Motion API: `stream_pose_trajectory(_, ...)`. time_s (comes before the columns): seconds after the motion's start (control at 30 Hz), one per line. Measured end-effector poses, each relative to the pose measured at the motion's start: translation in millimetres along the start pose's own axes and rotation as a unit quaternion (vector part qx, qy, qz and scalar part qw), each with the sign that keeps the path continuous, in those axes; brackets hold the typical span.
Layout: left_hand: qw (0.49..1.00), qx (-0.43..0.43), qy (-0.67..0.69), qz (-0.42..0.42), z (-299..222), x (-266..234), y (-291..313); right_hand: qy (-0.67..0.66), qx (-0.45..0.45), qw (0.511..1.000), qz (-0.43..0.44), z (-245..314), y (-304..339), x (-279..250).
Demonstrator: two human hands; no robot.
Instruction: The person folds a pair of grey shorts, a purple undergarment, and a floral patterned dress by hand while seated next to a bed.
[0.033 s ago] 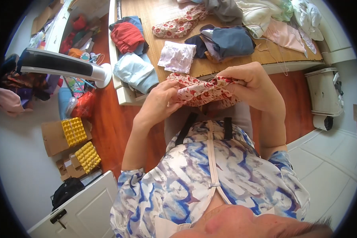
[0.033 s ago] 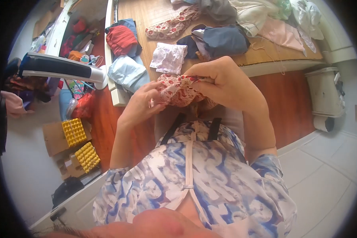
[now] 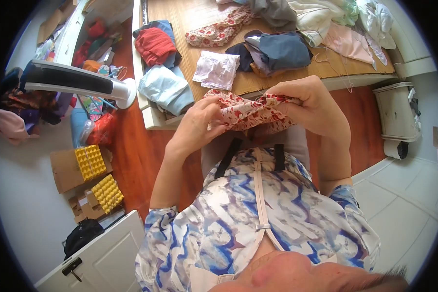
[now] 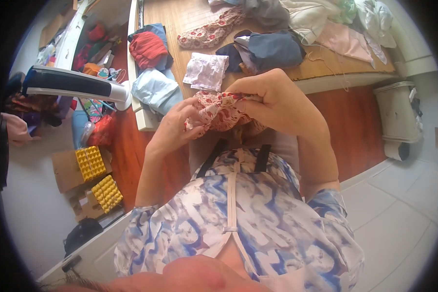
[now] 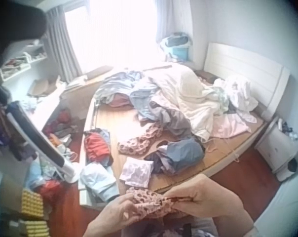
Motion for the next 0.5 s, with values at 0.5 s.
stream_pose_trajectory(0.5, 0.981, -0.022, 0.192, -0.015, -8.9, 25.3, -23.3, 0.011, -0.022, 1.000, -0.002, -10.4, -1.3, -1.8)
Point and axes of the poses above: each hand's wrist, its own y-axis away from the middle knuckle, its own x-axis out of the palm, z = x × y, the point moved 5 cm from there along -y, towards the middle knuckle, and after that the axes turned 10 degrees about -z, right-handed, at the moved point
